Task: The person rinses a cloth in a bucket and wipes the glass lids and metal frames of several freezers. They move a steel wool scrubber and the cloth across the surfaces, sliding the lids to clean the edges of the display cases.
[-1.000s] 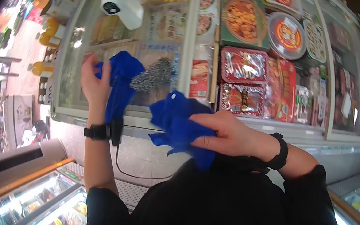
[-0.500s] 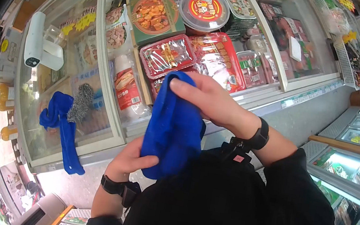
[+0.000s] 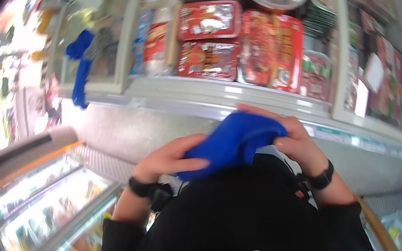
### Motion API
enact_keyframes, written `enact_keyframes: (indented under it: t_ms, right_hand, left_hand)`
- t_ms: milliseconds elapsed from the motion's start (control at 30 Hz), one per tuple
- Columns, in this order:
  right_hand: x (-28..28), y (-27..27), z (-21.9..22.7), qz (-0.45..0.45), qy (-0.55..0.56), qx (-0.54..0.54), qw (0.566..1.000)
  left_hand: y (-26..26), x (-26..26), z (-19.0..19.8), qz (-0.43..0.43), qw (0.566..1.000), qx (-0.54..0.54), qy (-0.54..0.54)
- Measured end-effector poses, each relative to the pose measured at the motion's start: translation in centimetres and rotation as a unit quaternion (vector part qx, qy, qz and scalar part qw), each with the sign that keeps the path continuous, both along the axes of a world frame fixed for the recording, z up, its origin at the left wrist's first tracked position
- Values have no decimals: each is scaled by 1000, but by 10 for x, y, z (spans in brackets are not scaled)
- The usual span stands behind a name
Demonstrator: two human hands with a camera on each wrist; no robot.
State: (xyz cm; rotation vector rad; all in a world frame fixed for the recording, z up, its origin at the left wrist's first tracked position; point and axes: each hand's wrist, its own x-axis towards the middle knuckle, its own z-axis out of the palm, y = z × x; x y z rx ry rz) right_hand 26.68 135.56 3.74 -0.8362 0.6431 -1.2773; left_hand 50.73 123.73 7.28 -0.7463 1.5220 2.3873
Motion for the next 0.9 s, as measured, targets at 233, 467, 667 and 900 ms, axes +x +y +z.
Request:
enact_keyframes:
  t_ms: [233,467,667,900]
  right_hand:
    - [22,-2,-18,23,91,161,982]
    - [33,-112,32,26,133,161,978]
    - [104,-270,-26,173,398,-64,899]
    - [163,-277,-110,230,527,-198,794]
  left_hand:
    - [27,-34,-8,58,970,-201,125]
    - [-21,78,-3,171,903,-394,10]
    - [-71,138,-42,346,818,-454,-79]
    - [-106,158,-53,381,822,-417,-78]
